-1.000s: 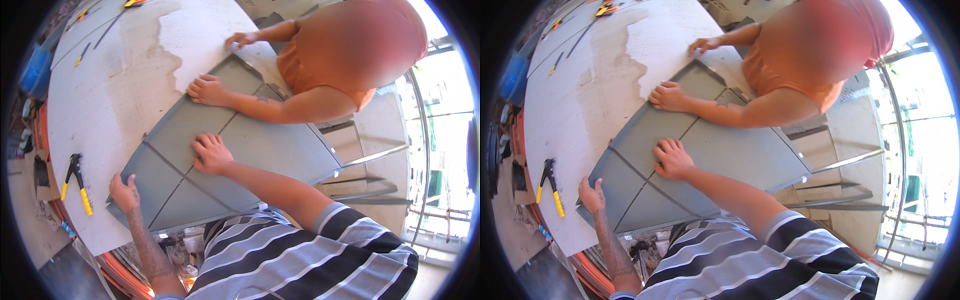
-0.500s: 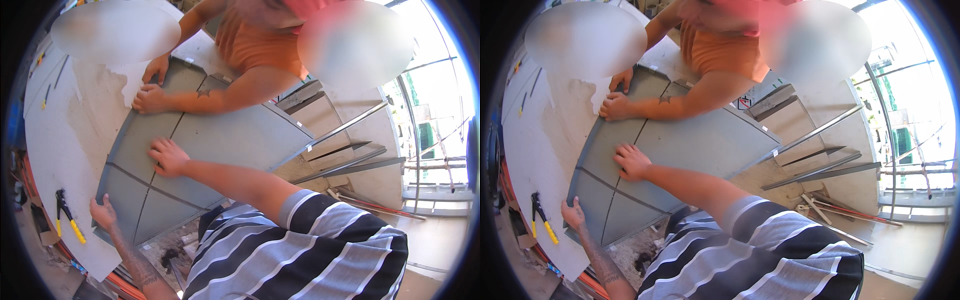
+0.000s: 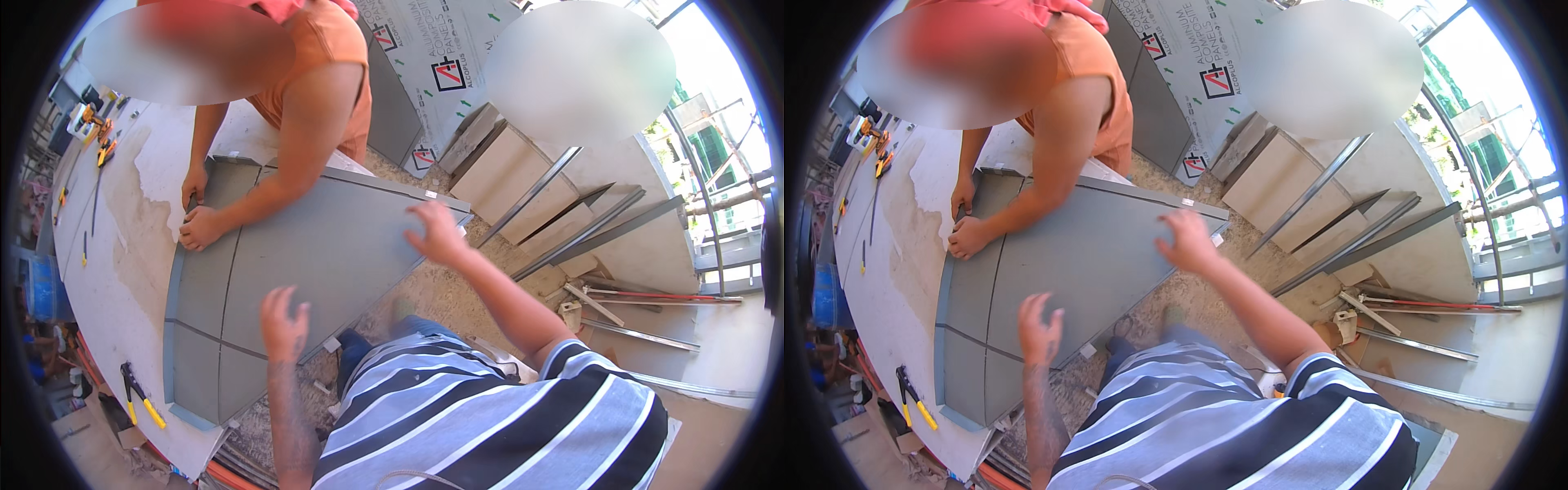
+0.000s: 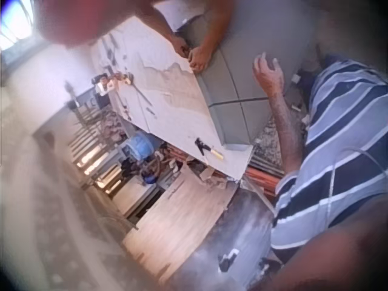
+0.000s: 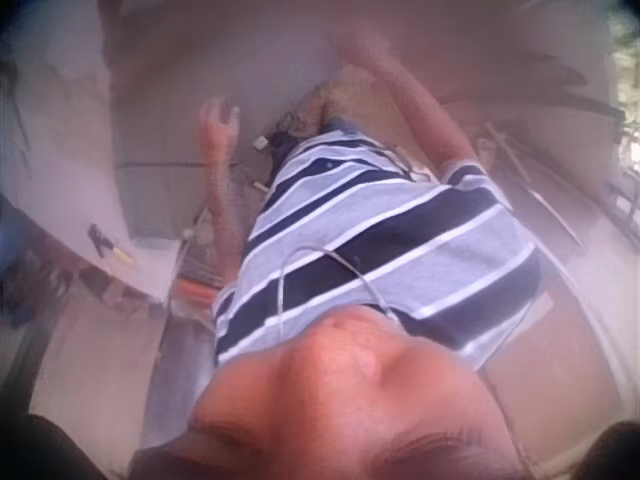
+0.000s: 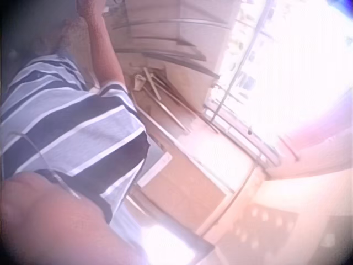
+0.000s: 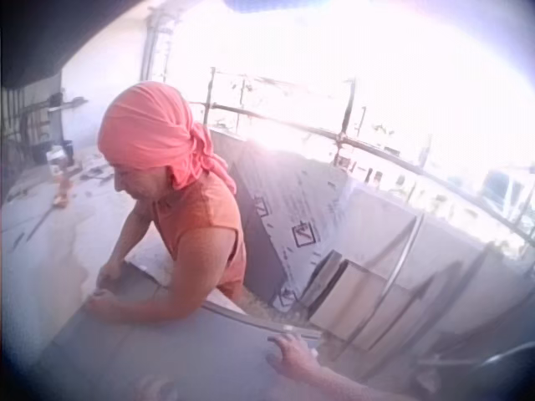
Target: The person aligns and secures a large gray panel on a workbench with a coworker, then uses a brush to clean the panel surface. The panel is then moved aside and a new panel is brought in for further work.
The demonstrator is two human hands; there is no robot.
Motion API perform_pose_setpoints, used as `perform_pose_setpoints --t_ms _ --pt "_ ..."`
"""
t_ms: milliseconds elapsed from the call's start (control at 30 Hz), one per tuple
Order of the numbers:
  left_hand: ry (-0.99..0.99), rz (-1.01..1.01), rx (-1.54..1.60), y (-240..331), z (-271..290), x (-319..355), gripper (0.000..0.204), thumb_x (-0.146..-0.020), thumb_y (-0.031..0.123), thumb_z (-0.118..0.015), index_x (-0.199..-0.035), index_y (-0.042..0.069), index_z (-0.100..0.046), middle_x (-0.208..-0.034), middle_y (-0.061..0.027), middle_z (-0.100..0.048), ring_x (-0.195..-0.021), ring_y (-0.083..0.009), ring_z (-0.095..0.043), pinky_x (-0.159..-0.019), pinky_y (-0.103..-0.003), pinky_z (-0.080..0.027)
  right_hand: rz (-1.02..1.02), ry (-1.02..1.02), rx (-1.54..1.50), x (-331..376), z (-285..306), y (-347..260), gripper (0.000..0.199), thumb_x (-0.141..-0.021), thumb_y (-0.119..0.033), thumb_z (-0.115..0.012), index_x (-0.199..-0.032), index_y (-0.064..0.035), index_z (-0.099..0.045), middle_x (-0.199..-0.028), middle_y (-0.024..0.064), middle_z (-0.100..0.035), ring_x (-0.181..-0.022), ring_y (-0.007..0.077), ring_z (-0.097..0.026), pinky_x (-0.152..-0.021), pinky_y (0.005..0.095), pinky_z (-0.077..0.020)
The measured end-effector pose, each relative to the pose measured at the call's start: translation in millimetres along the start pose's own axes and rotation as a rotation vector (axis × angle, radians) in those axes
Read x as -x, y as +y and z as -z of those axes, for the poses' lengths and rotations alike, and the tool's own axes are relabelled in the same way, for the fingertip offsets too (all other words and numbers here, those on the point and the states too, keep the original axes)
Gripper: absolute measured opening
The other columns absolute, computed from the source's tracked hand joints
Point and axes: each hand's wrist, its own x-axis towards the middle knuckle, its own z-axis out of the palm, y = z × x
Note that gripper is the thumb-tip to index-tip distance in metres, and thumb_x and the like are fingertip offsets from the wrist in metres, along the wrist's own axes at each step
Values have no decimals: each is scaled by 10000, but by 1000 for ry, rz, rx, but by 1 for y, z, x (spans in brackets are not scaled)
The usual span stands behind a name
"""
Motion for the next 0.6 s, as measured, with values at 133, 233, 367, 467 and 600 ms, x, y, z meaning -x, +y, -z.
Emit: perform_pose_setpoints --t_ms 133,233,367,467,600 --pt "-315 -262 13 109 -55 -63 466 -903 161 -775 -1347 62 -672 -1380 -180 -630 -1320 -381 -573 -1132 -468 -467 -159 -89 98 -29 31 100 682 -864 -380 -846 -1412 -39 -624 -1422 188 -592 -1398 386 -485 -1183 466 -420" --pt "-418 -344 -108 149 -89 -107 478 -916 151 -764 -1372 61 -653 -1373 -185 -629 -1330 -384 -566 -1138 -474 -464 -84 -292 173 -59 26 119 817 -798 -422 -894 -1439 -1 -613 -1393 226 -623 -1367 407 -543 -1159 461 -450" --pt "-484 -355 -229 196 -136 -154 474 -981 258 -707 -1413 80 -625 -1396 -172 -612 -1358 -376 -544 -1161 -478 -441 -83 -513 79 -77 18 147 775 -747 -416 -925 -1338 22 -679 -1293 255 -701 -1264 408 -641 -1085 460 -510" --pt "-444 -398 -258 195 -163 -172 461 -1016 321 -666 -1406 77 -629 -1407 -168 -602 -1358 -370 -539 -1165 -476 -434 -73 -478 68 -82 10 154 737 -713 -403 -944 -1258 38 -716 -1233 266 -731 -1213 413 -676 -1045 464 -535" --pt "-286 -497 -213 175 -197 -198 434 -1035 353 -642 -1373 82 -642 -1374 -158 -610 -1332 -357 -547 -1163 -477 -429 -118 -437 -81 -81 -6 168 678 -669 -350 -963 -1171 45 -737 -1167 272 -747 -1141 420 -706 -994 466 -555"
